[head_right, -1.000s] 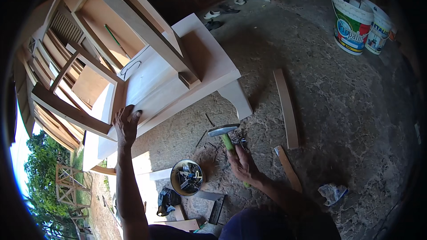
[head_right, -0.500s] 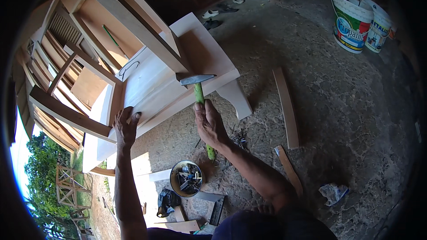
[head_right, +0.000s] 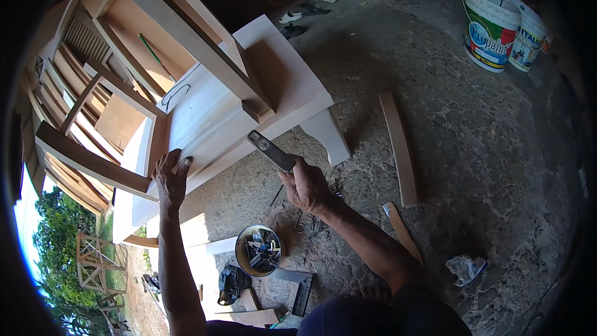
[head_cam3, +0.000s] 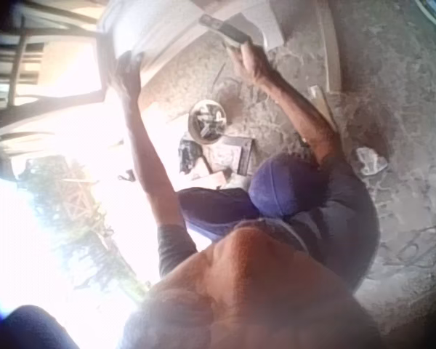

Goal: The person cuts a wooden plank with a circular saw, applies glue to the cut piece, and then hammers it into place on a wooden chair frame.

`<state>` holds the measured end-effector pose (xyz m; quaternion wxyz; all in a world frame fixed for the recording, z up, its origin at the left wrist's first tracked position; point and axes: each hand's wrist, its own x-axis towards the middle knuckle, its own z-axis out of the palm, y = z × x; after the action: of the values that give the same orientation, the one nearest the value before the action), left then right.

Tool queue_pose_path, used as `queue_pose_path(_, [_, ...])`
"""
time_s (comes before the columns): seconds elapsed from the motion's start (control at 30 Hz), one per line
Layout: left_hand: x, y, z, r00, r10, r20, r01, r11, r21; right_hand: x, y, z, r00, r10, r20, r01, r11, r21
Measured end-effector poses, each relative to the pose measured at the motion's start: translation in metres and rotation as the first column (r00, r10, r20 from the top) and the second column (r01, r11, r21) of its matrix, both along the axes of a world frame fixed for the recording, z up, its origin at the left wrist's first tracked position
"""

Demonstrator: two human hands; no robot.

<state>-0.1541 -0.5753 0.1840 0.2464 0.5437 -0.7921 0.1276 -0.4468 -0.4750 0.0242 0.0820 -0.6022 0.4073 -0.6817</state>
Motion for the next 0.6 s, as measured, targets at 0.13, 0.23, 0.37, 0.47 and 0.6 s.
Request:
queue_pose_path(0.13, [-0.001, -0.001, 0.0, 1.0, -0.003, 0.0, 0.003, 1.0, 0.006, 0.02, 0.009, 0.036, 0.498, 0.331, 0.802, -0.528, 0.849, -0.022])
queue_pose_path(0.23, [0.001, 0.0, 0.0, 1.0, -0.004, 0.006, 0.004, 1.0, -0.001, 0.027, -0.004, 0.041, 0.416, 0.341, 0.843, -0.684, 0.728, 0.043])
queue_pose_path(0.37, [-0.002, 0.002, 0.002, 0.998, 0.018, 0.059, -0.019, 0.999, 0.028, 0.017, -0.012, 0.04, 0.484, 0.352, 0.801, -0.719, 0.682, 0.135])
queue_pose_path(0.47, [-0.016, 0.003, 0.002, 0.996, -0.077, 0.051, 0.075, 0.997, 0.035, 0.015, -0.012, 0.038, 0.527, 0.355, 0.772, -0.704, 0.692, 0.162])
queue_pose_path(0.6, [-0.056, 0.004, 0.021, 0.971, -0.223, 0.092, 0.204, 0.963, 0.177, 0.018, -0.01, 0.044, 0.55, 0.317, 0.772, -0.678, 0.709, 0.192])
